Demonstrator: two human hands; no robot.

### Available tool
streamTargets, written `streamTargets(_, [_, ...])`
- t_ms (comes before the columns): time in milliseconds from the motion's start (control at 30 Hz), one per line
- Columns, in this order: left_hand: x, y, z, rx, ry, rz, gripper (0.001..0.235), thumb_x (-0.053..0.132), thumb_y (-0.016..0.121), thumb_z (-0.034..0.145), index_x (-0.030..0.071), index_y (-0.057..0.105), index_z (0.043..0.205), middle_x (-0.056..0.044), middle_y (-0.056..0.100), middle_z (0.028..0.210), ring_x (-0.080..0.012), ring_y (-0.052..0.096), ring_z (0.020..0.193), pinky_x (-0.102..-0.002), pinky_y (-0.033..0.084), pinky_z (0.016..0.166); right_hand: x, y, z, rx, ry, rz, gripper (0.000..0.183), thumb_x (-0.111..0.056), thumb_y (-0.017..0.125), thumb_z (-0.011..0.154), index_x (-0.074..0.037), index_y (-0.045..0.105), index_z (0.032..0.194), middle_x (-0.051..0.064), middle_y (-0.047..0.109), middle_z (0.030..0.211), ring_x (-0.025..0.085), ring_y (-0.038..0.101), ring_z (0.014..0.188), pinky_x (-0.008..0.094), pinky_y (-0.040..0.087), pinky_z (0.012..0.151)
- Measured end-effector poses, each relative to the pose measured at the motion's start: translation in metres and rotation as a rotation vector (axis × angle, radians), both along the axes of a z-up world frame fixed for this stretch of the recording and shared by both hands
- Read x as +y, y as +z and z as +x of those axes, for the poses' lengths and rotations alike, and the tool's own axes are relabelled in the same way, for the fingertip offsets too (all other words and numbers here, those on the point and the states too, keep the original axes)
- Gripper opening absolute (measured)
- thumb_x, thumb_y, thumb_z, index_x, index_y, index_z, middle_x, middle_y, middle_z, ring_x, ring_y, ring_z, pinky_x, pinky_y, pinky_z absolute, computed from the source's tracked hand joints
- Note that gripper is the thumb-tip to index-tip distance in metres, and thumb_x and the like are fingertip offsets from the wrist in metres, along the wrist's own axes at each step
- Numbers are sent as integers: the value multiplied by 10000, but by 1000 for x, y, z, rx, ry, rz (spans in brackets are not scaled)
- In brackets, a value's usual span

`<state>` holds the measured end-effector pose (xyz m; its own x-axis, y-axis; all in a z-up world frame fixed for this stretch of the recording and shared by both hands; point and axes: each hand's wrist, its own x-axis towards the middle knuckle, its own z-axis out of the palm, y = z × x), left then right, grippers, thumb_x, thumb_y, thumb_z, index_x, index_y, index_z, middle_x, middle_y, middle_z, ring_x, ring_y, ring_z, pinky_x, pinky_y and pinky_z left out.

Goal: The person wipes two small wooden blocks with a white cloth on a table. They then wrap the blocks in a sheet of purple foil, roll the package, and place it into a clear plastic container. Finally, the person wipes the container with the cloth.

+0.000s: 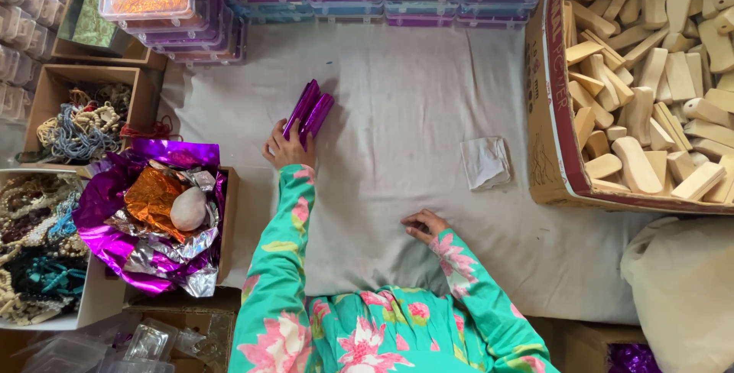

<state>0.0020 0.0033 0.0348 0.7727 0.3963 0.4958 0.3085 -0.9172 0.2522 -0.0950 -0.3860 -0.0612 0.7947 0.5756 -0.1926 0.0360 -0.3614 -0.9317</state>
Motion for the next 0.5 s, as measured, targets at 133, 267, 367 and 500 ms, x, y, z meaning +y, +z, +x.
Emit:
streamTargets(133, [-33,-27,-16,-86,-24,-61,467,371,743,913,266,676,1364,-20,537,1468,-276,493,1339,-512,347,1103,5,6,-1,-2,-11,-10,273,-239,739,924,-144,757,1179,42,664,1041,155,687,948,298,566,849])
streamTargets(267, [-121,-71,-62,271,-187,-180,690,434,688,887,227,452,1502,-71,347,1606,-335,348,1447,-568,265,1160,7,3,-1,-14,-26,-22,266,-236,741,923,-144,761,1173,51,660,1034,156,694,925,305,580,850])
streamTargets(367, [-177,-81,-126,403,-445,-116,783,429,658,925,173,343,1594,-120,235,1691,-339,229,1546,-620,159,1214,-3,-26,-3,35,-59,12,262,-233,744,925,-144,757,1171,42,683,1015,150,700,905,309,584,843])
streamTargets(500, [-176,-42,-174,501,-927,-287,663,365,702,900,215,489,1510,-148,261,1651,-335,221,1529,-645,114,1187,-20,-105,32,79,-313,-45,208,-250,764,948,-128,802,1112,16,782,919,188,700,829,329,583,792])
